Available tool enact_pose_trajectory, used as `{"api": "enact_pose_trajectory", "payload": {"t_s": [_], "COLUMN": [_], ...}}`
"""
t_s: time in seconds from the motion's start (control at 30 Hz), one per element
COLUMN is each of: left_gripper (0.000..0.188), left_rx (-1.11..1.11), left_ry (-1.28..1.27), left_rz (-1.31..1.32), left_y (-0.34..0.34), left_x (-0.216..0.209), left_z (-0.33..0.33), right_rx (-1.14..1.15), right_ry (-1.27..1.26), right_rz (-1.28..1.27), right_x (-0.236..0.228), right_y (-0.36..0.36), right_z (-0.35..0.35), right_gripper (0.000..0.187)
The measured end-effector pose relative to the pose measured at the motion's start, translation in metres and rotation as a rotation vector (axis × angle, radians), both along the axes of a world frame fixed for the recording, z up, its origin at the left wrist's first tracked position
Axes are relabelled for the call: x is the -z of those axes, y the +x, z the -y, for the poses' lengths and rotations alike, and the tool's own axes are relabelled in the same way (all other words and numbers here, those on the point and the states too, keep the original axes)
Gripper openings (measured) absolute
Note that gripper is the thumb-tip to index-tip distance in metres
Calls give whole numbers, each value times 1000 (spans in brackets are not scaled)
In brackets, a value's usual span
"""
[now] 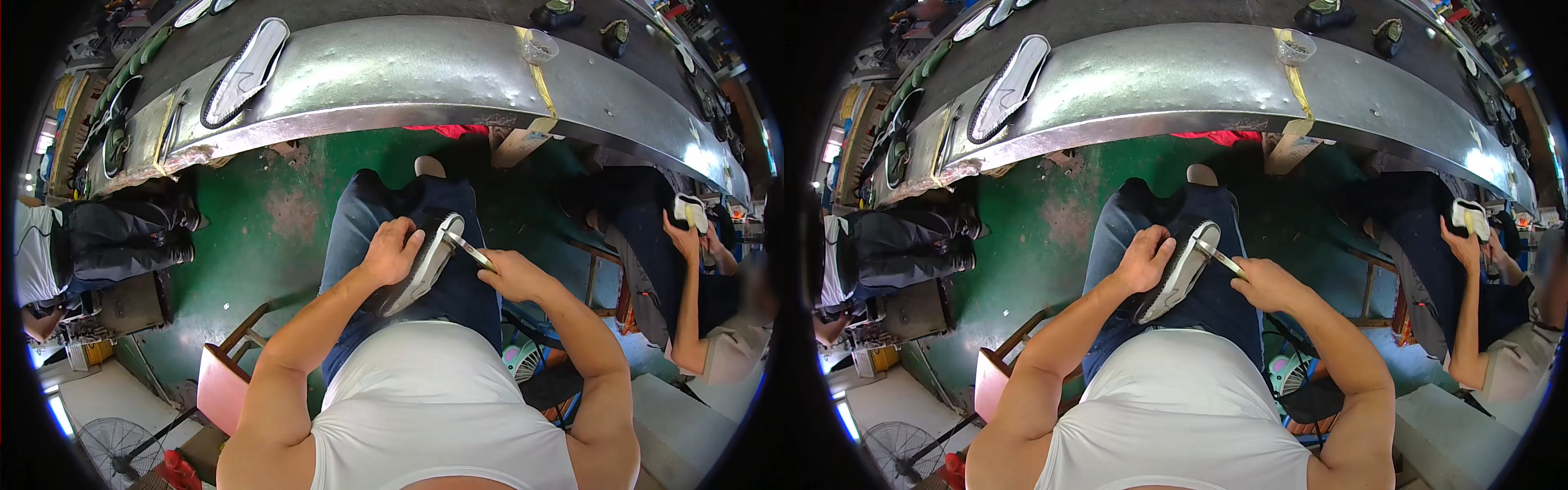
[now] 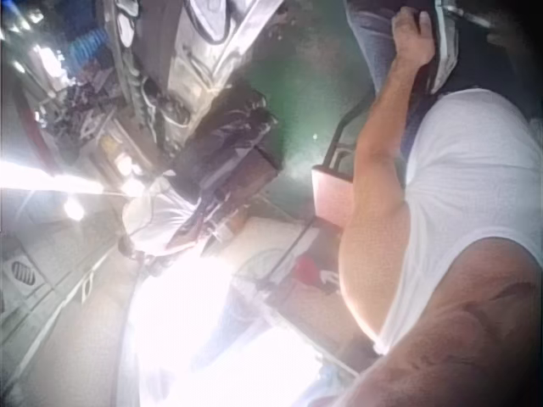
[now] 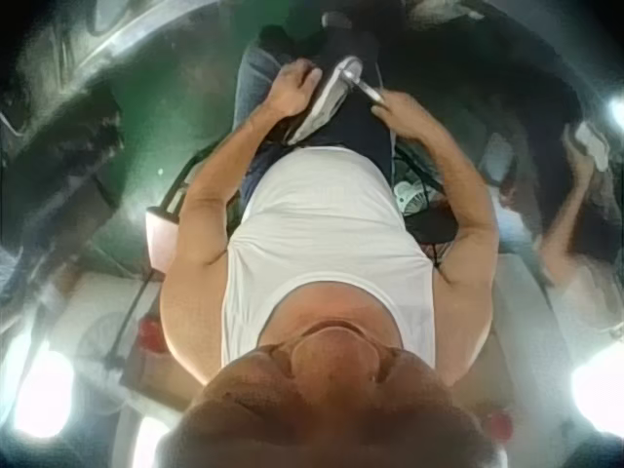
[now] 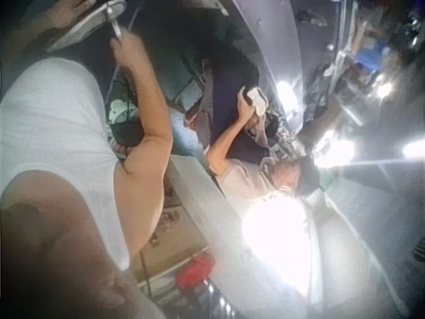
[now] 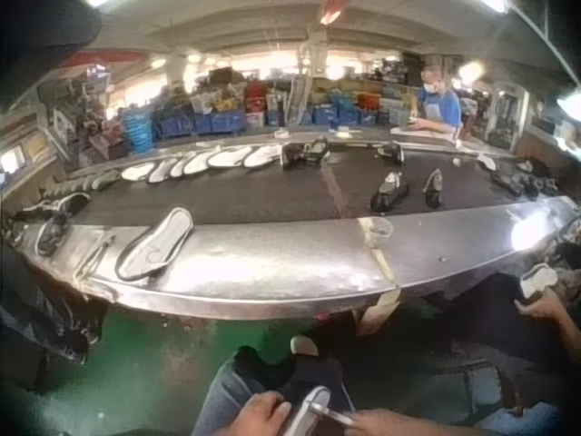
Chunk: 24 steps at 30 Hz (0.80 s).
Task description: Assembling shoe uppers and soles using pliers on an assembly line.
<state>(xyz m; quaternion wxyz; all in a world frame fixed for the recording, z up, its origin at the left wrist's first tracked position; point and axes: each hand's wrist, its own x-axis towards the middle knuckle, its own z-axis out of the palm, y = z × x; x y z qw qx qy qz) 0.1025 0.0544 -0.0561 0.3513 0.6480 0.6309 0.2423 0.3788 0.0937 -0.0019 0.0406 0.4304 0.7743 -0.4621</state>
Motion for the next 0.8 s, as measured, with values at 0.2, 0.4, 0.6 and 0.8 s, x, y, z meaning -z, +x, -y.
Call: {"api": "enact_pose_trajectory", "payload": {"t_s": [0.2,0.4,0.6,0.8], "left_gripper": [32,47,54,53], "left_rx": [310,67,-439,-364], "left_ry": [75,-114,-270,-405], "left_rz": [-111,-119,-11,512], "left_y": [-22,-15,2,20], "left_x": [13,37,145,82], "left_z": [-36,-81,-102,-93], "right_rx": [-78,-49,96,126], "right_ry": [40,-31,-140,-126], "right_rz": [59,42,62,4], "right_x": [-14,-37,-33,-22], "right_y": [4,14,-7,12], "right_z": [-3,15,19,21], "right_gripper": [25,26,24,24]}}
